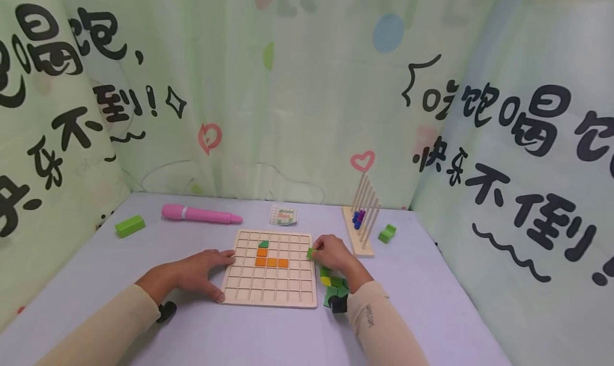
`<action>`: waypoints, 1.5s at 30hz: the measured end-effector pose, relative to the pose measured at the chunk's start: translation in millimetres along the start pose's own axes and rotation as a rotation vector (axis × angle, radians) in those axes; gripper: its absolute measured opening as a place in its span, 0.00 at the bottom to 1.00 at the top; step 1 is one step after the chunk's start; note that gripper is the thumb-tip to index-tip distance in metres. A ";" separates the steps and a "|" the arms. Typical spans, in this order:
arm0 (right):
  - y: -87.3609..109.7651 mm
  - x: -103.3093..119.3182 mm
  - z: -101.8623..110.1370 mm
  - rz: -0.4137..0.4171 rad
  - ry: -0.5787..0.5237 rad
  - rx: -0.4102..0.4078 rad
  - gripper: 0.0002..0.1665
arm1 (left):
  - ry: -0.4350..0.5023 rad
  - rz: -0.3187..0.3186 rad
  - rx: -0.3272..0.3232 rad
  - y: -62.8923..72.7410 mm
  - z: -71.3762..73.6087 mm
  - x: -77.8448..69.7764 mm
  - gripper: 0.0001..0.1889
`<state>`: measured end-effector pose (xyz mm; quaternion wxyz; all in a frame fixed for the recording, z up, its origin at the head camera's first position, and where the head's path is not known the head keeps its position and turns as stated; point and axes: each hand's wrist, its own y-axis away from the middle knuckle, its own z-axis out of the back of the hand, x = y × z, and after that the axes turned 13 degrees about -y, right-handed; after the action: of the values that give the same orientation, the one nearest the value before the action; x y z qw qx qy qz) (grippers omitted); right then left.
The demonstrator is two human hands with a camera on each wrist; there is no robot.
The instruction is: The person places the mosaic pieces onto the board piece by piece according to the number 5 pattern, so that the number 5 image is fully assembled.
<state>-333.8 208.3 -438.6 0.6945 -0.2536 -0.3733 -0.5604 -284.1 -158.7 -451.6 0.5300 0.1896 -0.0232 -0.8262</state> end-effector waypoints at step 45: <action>-71.3 40.3 -78.0 0.099 0.190 0.012 0.05 | -0.016 0.024 0.005 -2.1 2.0 -2.0 0.51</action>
<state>-380.7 107.1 -457.2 0.7552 -0.2130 -0.2961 -0.5447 -285.8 -156.3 -449.7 0.5390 0.1842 -0.0317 -0.8213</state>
